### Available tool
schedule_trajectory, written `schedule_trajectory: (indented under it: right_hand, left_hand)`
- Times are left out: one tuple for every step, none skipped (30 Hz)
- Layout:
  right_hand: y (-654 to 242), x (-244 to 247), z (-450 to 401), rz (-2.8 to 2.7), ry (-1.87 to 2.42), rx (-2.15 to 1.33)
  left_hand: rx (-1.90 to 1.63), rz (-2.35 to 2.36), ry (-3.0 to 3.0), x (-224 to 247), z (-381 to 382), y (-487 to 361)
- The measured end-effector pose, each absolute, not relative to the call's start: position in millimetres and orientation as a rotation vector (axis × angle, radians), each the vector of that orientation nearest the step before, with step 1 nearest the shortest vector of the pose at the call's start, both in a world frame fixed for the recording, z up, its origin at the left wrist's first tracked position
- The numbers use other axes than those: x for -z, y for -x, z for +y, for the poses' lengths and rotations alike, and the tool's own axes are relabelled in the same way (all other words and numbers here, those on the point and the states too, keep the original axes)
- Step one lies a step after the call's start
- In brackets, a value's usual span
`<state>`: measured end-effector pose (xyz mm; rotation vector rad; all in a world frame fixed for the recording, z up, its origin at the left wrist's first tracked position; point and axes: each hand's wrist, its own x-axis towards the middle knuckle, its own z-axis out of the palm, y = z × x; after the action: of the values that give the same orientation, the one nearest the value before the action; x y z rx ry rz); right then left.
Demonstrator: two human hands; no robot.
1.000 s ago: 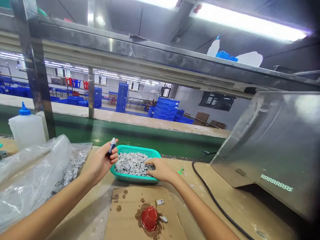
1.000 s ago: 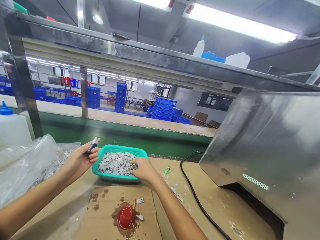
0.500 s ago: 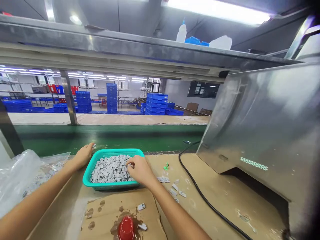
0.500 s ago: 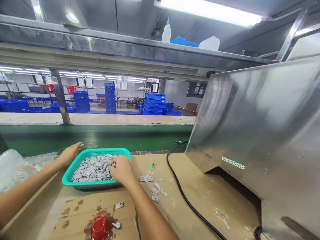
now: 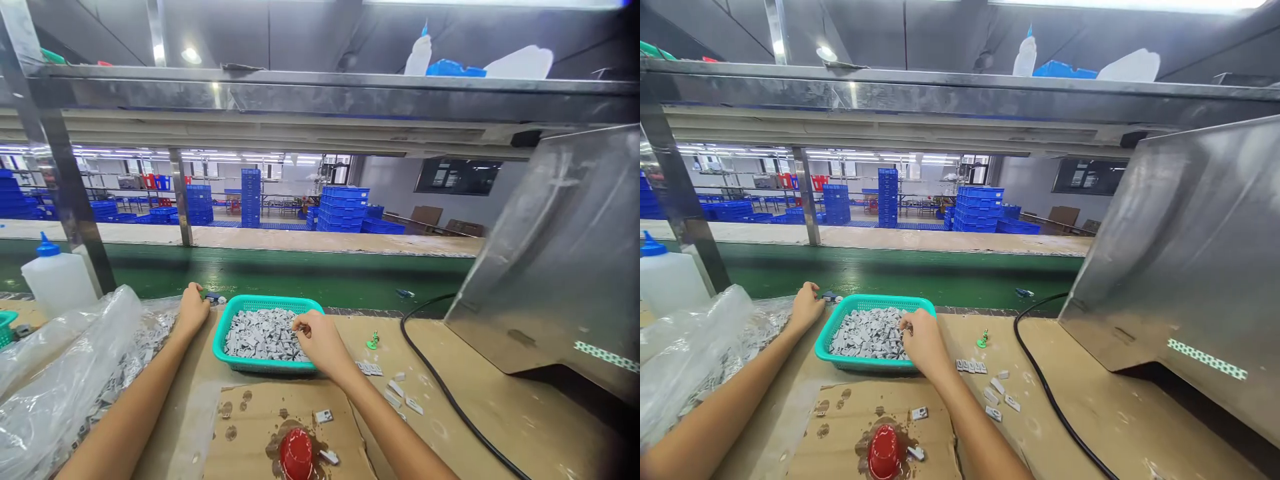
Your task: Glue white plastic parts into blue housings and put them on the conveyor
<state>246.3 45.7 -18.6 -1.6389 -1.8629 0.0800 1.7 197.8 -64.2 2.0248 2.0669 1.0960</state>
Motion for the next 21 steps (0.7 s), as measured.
schedule_trajectory:
  right_hand:
    - [-246,19,46,-1.863,1.635,-0.079]
    - [-246,18,46,-1.863,1.63,-0.077]
    - [-245,18,45,-1.862,1.622,-0.075]
    - [-245,18,45,-1.862,1.613,-0.072]
    - [-245,17,44,-1.861,1.603,-0.071]
    - [-245,17,44,-1.858,1.595,-0.072]
    - [-245,16,44,-1.853,1.591,-0.075]
    - [-245,16,44,-1.846,1.589,-0.079]
    - [-245,16,44,-1.835,1.591,-0.084]
    - [-246,16,45,-1.822,1.595,-0.091]
    - [-247,16,45,-1.808,1.599,-0.098]
    - [-247,16,46,-1.79,1.603,-0.104]
    - [-248,16,46,-1.771,1.607,-0.109]
    - [-249,15,46,-1.751,1.61,-0.111]
    - [-250,15,46,-1.732,1.612,-0.111]
    - [-250,14,46,-1.717,1.612,-0.109]
    - [-250,13,45,-1.706,1.611,-0.107]
    - [-250,13,45,-1.702,1.61,-0.105]
    - [-250,12,44,-1.702,1.608,-0.103]
    - [-250,12,44,-1.705,1.608,-0.102]
    - [-250,13,44,-1.71,1.606,-0.101]
  left_hand:
    - [-1.088,2.043,-2.018,65,199,0]
    - [-1.079,2.007,-2.024,66,199,0]
    - [-1.071,1.96,-2.043,66,200,0]
    - [-1.067,1.906,-2.072,67,200,-1]
    - [-1.068,1.851,-2.103,67,199,-2]
    - [-1.074,1.804,-2.13,67,199,-4]
    - [-1.086,1.768,-2.148,67,199,-5]
    - [-1.107,1.746,-2.154,67,199,-6]
    - [-1.136,1.736,-2.148,67,199,-7]
    - [-1.175,1.736,-2.131,67,199,-8]
    - [-1.226,1.744,-2.104,66,198,-8]
    - [-1.283,1.753,-2.07,66,197,-8]
    - [-1.345,1.757,-2.031,65,196,-7]
    - [-1.407,1.754,-1.989,64,194,-7]
    - [-1.462,1.738,-1.948,63,192,-6]
    - [-1.506,1.71,-1.91,62,190,-5]
    - [-1.539,1.672,-1.876,61,187,-4]
    - [-1.561,1.632,-1.845,60,185,-3]
    - [-1.575,1.594,-1.815,60,184,-2]
    - [-1.585,1.564,-1.786,59,182,-2]
    - [-1.594,1.542,-1.758,59,182,-1]
